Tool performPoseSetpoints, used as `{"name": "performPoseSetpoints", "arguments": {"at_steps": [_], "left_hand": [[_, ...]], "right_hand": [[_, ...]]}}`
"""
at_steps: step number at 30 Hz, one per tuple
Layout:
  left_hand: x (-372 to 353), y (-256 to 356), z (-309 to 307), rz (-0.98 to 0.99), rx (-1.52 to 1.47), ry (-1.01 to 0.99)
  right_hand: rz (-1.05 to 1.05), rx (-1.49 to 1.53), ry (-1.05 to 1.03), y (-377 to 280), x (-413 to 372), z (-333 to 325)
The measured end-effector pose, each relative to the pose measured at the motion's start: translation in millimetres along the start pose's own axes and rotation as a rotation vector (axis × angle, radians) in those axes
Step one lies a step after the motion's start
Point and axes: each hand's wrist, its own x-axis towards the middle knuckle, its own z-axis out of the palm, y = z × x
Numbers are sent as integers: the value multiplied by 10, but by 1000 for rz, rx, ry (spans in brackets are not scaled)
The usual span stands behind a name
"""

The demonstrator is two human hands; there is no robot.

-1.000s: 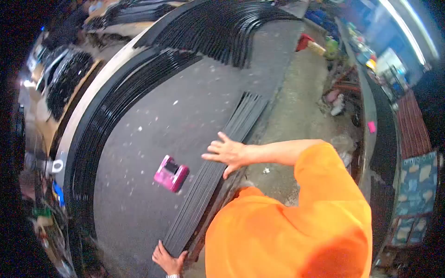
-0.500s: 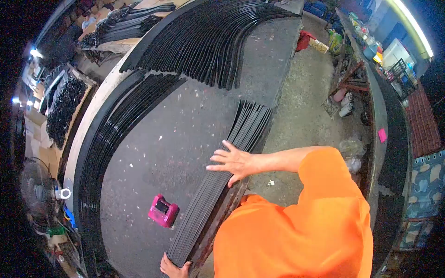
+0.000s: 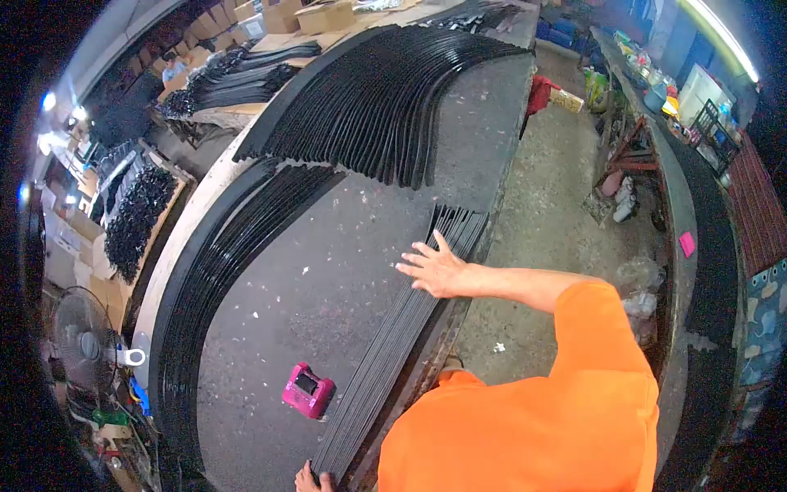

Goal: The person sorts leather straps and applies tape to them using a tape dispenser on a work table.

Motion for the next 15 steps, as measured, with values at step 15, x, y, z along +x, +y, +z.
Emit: {"name": "performPoseSetpoints", "arguments": {"at_steps": [15], "left_hand": [[-107,-242,-106,51,1,279]], "right_hand": [[-144,-152,136,-51,9,-631]]}}
